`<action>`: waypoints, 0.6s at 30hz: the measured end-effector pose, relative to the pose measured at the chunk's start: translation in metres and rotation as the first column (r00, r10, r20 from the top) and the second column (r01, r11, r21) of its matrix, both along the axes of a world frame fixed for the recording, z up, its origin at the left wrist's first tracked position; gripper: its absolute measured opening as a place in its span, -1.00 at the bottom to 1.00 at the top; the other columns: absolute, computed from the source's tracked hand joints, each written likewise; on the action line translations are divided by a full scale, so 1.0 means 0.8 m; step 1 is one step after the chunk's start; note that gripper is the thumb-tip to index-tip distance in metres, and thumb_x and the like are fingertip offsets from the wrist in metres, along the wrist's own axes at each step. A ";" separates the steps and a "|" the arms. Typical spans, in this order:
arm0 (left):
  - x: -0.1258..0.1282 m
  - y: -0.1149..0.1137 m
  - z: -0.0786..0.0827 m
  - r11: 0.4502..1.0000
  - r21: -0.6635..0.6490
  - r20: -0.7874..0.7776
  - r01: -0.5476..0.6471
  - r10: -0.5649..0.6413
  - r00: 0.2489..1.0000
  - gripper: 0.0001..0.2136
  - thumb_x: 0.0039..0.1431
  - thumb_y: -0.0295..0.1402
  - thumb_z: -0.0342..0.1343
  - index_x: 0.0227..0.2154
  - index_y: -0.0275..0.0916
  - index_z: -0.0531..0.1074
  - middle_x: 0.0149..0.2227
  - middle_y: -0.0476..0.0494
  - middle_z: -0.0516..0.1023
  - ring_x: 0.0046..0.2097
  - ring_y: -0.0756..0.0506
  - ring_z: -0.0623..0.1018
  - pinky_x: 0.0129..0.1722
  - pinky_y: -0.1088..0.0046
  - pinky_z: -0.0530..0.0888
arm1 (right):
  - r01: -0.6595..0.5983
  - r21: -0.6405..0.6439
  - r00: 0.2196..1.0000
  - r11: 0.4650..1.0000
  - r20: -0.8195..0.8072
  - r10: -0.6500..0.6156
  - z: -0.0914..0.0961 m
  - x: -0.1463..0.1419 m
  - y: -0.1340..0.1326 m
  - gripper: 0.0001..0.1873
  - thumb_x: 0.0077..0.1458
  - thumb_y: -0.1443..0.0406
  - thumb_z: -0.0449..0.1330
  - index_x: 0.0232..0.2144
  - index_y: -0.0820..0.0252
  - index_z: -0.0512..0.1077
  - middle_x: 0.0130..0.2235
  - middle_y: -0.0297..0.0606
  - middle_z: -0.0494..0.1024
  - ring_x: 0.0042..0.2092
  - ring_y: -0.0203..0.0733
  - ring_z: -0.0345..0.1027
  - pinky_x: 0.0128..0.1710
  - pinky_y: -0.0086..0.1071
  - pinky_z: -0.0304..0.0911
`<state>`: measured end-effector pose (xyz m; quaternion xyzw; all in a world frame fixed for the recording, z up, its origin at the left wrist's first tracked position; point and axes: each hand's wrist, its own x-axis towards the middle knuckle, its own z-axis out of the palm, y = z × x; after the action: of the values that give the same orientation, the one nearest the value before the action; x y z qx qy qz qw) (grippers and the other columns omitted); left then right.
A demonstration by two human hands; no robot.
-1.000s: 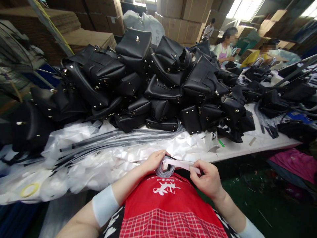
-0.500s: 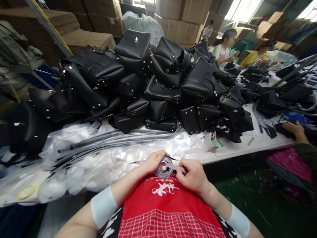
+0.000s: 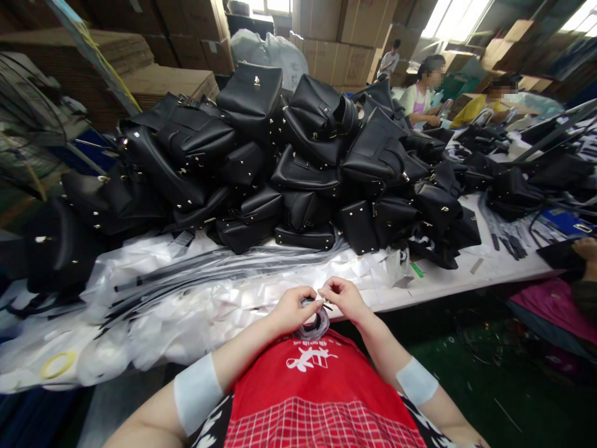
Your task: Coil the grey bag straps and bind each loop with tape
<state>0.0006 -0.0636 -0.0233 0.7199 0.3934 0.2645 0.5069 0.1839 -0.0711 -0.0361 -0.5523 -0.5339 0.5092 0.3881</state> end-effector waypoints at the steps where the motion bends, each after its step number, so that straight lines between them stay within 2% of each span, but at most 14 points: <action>1: 0.001 -0.002 -0.001 1.000 0.011 -0.007 -0.015 0.016 1.000 -0.80 0.12 -0.23 0.10 -0.47 -0.26 0.47 -0.45 -0.06 0.52 -0.34 -0.07 0.46 -0.28 0.47 0.35 | 0.007 -0.076 0.999 0.997 -0.045 -0.011 -0.005 -0.001 0.002 -0.59 -0.09 -0.02 0.24 -0.57 0.21 0.32 -0.60 -0.41 0.33 -0.54 -0.35 0.17 -0.50 -0.45 0.10; 4: 0.002 -0.006 -0.001 1.000 0.024 0.011 -0.015 0.015 1.000 -0.81 0.15 -0.26 0.08 -0.46 -0.26 0.46 -0.44 -0.06 0.52 -0.35 -0.06 0.46 -0.29 0.48 0.35 | -0.015 -0.350 0.991 0.937 -0.132 -0.033 -0.015 -0.008 -0.001 -0.46 -0.05 -0.14 0.10 -0.59 0.25 0.36 -0.62 -0.33 0.37 -0.57 -0.33 0.20 -0.53 -0.44 0.08; 6: 0.004 -0.009 0.001 0.999 0.033 0.031 0.008 -0.009 0.999 -0.82 0.17 -0.27 0.07 -0.43 -0.26 0.47 -0.40 -0.07 0.53 -0.32 -0.06 0.48 -0.26 0.47 0.36 | -0.061 -0.443 0.971 0.894 -0.232 -0.049 -0.020 -0.016 -0.006 -0.50 -0.08 -0.10 0.15 -0.57 0.26 0.38 -0.61 -0.35 0.37 -0.56 -0.33 0.21 -0.53 -0.45 0.07; 7: 0.004 -0.010 0.003 0.999 0.043 0.039 0.019 -0.020 0.999 -0.83 0.18 -0.28 0.07 -0.41 -0.25 0.47 -0.38 -0.08 0.54 -0.30 -0.07 0.49 -0.23 0.47 0.37 | -0.069 -0.449 0.955 0.891 -0.289 -0.071 -0.022 -0.020 -0.008 -0.55 -0.12 -0.05 0.21 -0.57 0.26 0.38 -0.62 -0.38 0.36 -0.56 -0.34 0.19 -0.52 -0.46 0.06; 10: 0.004 -0.012 0.009 0.993 0.112 0.069 0.032 -0.040 0.997 -0.83 0.20 -0.29 0.05 -0.38 -0.23 0.49 -0.32 -0.11 0.54 -0.23 -0.08 0.49 -0.14 0.43 0.37 | 0.007 -0.390 0.896 0.921 -0.407 -0.179 -0.024 -0.030 -0.010 -0.63 -0.24 0.09 0.34 -0.60 0.24 0.32 -0.64 -0.48 0.27 -0.57 -0.42 0.04 -0.55 -0.49 -0.07; 12: 0.003 -0.014 0.012 0.987 0.162 0.084 0.006 -0.020 0.996 -0.82 0.21 -0.28 0.04 -0.36 -0.21 0.51 -0.27 -0.14 0.49 -0.17 -0.10 0.47 -0.08 0.40 0.36 | 0.079 -0.317 0.889 0.945 -0.406 -0.210 -0.020 -0.034 -0.010 -0.64 -0.27 0.14 0.36 -0.62 0.24 0.31 -0.64 -0.50 0.24 -0.56 -0.43 -0.01 -0.55 -0.49 -0.11; 15: 0.002 -0.014 0.013 0.980 0.172 0.041 -0.101 0.096 0.995 -0.82 0.19 -0.27 0.05 -0.39 -0.20 0.52 -0.21 -0.17 0.41 -0.11 -0.12 0.44 -0.04 0.35 0.35 | 0.139 -0.185 0.923 0.973 -0.331 -0.194 -0.010 -0.034 -0.014 -0.69 -0.20 0.14 0.34 -0.60 0.26 0.37 -0.60 -0.44 0.31 -0.52 -0.39 0.05 -0.51 -0.47 -0.05; 18: 0.004 -0.014 0.011 0.979 0.105 -0.032 -0.174 0.178 0.983 -0.83 0.15 -0.30 0.06 -0.48 -0.22 0.48 -0.30 -0.14 0.42 -0.18 -0.13 0.45 -0.12 0.34 0.36 | 0.159 -0.104 0.947 0.982 -0.265 -0.181 0.000 -0.029 -0.022 -0.70 -0.12 0.11 0.29 -0.56 0.26 0.43 -0.54 -0.38 0.39 -0.48 -0.34 0.13 -0.46 -0.45 0.04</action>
<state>0.0040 -0.0745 -0.0149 0.7124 0.4520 0.3132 0.4360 0.1603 -0.0890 -0.0363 -0.5362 -0.4046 0.5662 0.4777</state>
